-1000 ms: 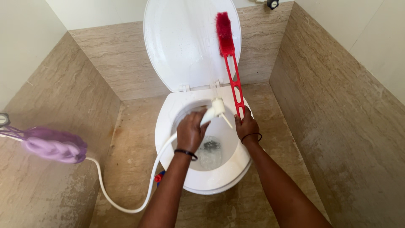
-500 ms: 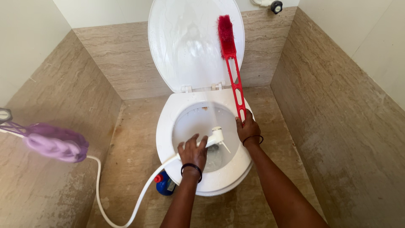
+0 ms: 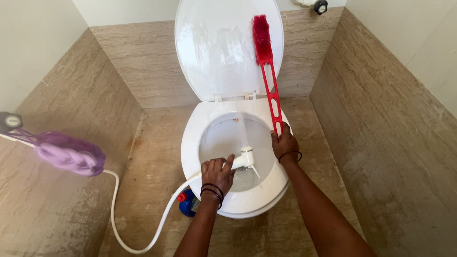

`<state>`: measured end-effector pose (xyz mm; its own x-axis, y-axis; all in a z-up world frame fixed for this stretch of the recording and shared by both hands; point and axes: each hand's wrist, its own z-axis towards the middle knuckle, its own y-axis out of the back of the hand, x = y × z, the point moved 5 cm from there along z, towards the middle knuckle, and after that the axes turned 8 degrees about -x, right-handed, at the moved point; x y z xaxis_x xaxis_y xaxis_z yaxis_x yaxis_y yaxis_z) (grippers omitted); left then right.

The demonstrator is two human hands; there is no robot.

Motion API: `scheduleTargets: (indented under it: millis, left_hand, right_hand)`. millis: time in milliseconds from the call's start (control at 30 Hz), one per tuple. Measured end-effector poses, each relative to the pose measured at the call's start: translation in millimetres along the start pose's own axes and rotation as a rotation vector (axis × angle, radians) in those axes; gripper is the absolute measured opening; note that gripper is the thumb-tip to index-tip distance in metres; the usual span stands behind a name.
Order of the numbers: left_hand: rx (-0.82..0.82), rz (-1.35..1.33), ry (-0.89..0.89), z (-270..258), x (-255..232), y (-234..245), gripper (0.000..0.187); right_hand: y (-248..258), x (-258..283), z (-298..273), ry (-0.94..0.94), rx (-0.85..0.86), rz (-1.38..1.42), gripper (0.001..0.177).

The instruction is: The person scrubs the inside of a toilet bowl with a red toilet brush while simultaneously rinsing it with a handheld bidet sprayer. They then close the toilet lid and scrub the top surface of the lid with the same brush and sprayer.

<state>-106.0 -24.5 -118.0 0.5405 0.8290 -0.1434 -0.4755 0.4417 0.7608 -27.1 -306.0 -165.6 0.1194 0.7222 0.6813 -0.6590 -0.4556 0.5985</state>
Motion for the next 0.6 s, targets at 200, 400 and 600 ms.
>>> scheduleTargets:
  millis: [200,400,600]
  left_hand:
    - [-0.125,-0.015,-0.002,-5.6,3.3,-5.6,0.052]
    - [0.052,-0.032,0.022,1.3,3.6,-13.3,0.046]
    - [0.159,0.001,0.073,2.6,4.3,-15.8,0.041]
  right_hand:
    - [1.5,6.2,2.0,0.023,0.04,-0.061,0.066]
    - [-4.8,14.4,1.7,0.006,0.265,-0.215,0.072]
    - [-6.0,17.3,1.3,-0.015,0.256,-0.269,0.069]
